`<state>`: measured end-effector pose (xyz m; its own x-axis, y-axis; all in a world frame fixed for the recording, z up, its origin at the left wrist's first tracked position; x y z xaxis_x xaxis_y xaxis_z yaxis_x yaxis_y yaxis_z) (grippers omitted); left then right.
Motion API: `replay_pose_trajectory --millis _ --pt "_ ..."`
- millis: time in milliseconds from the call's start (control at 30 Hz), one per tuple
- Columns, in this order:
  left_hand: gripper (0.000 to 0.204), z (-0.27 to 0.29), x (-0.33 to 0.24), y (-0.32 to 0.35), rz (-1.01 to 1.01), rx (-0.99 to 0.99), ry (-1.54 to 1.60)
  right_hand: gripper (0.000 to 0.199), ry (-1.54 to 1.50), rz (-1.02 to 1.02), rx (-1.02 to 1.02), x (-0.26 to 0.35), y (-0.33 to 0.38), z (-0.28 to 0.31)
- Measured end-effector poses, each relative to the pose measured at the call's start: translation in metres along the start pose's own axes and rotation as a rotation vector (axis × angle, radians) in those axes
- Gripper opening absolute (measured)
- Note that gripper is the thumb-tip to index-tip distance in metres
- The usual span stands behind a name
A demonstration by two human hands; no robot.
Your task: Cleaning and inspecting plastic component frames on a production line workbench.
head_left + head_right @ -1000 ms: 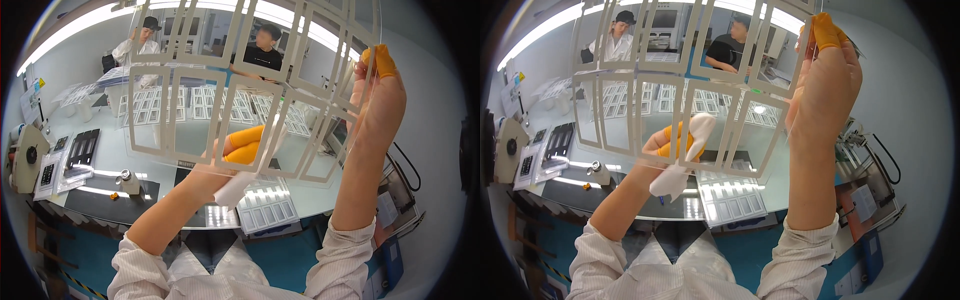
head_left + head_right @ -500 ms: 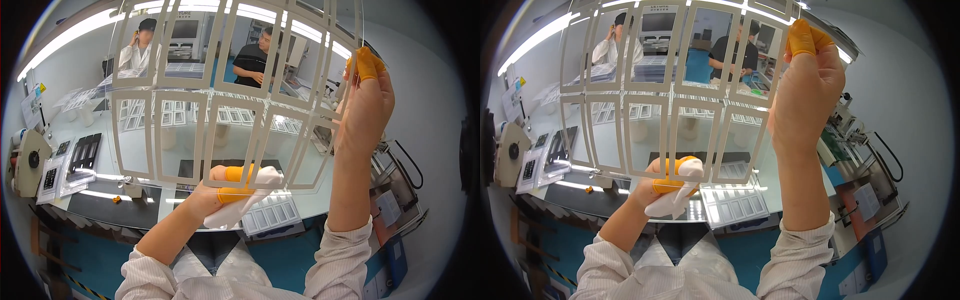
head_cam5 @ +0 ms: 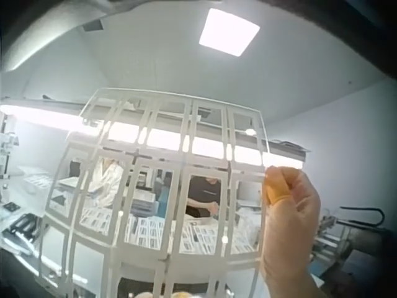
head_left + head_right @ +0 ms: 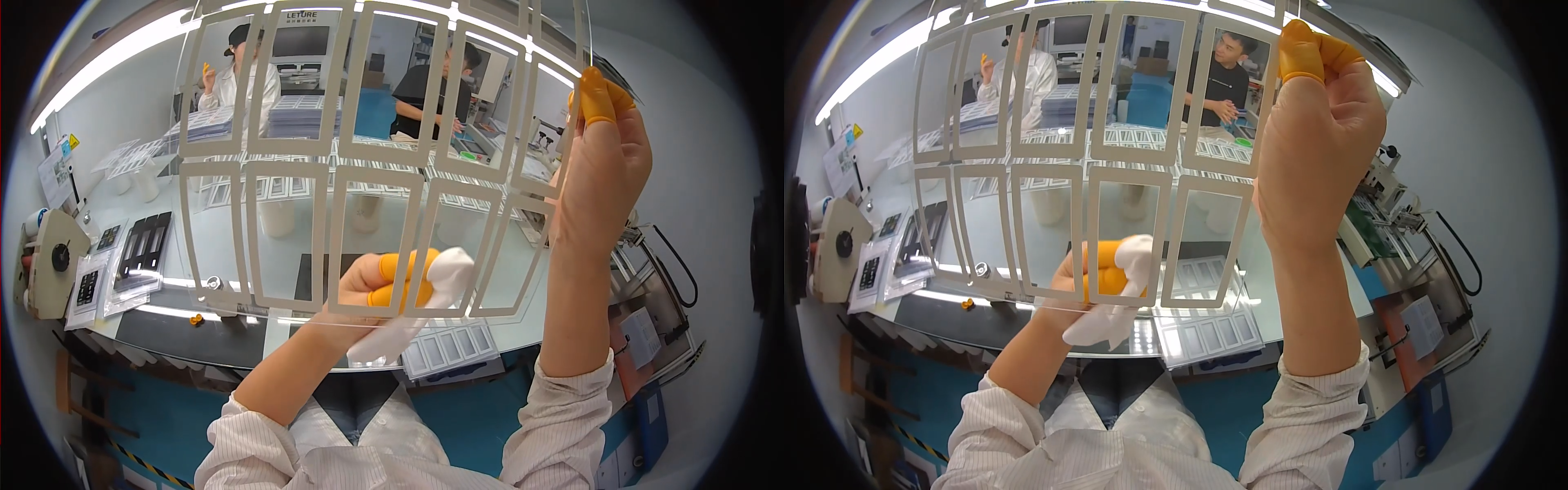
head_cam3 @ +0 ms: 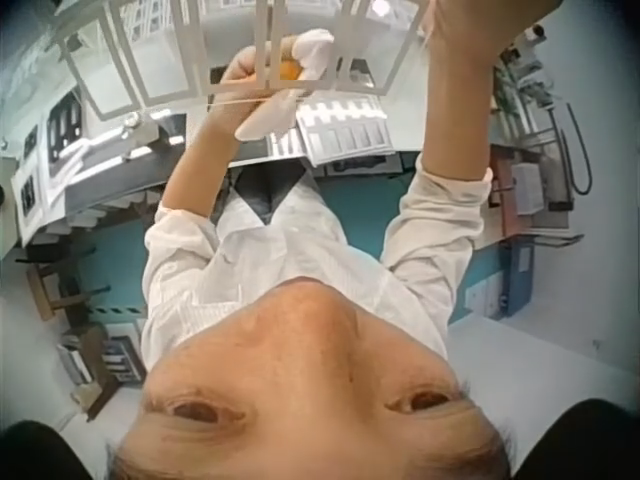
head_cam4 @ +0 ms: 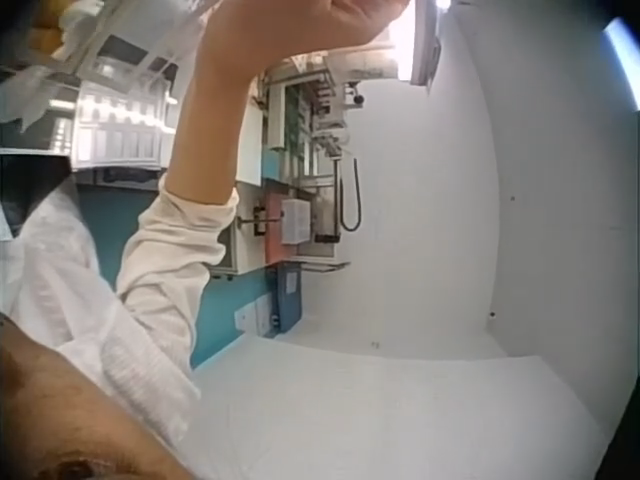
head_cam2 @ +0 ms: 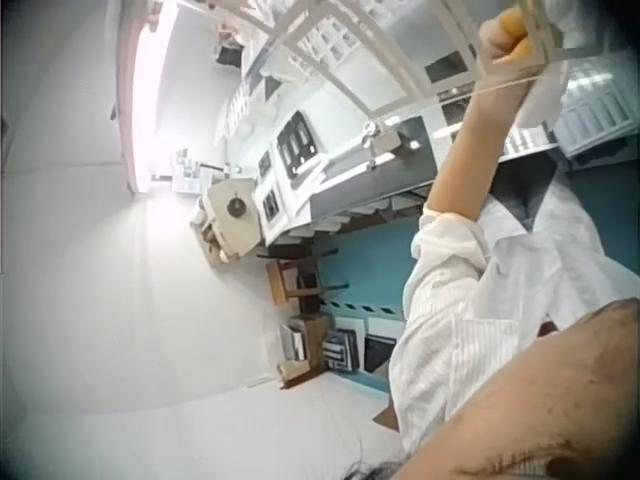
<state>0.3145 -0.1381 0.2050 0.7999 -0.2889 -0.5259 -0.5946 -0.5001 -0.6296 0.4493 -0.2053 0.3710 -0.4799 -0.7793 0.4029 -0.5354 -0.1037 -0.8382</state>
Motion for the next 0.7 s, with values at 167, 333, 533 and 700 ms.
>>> replay_pose_trajectory --millis 167,333,533,700 --pt "0.023 0.015 0.019 0.028 0.237 -0.08 -0.214 0.025 -0.116 -0.116 -0.069 -0.011 -0.006 0.009" --pt "0.015 -0.05 -0.014 0.04 -0.279 0.147 -1.146 0.025 -0.02 -0.015 -0.099 -0.002 -0.009 0.012" --pt "0.026 -0.089 -0.048 0.022 -0.923 -0.203 -1.991 0.023 0.056 0.13 -0.123 0.019 -0.008 0.013" --pt "0.033 -0.085 -0.054 0.017 -0.89 -0.372 -1.912 0.025 -0.008 0.096 -0.1 0.027 -0.005 0.007"
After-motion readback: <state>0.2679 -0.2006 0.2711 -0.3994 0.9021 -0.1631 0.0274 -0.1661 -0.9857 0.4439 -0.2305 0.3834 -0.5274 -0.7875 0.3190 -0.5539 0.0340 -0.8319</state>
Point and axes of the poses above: each hand's wrist, its own y-axis away from the middle knuckle, its own z-axis out of the back of the hand, x = y × z, the point moved 7 cm from there along -y, towards the middle knuckle, and after that the axes turned 8 degrees about -x, right-handed, at the moved point
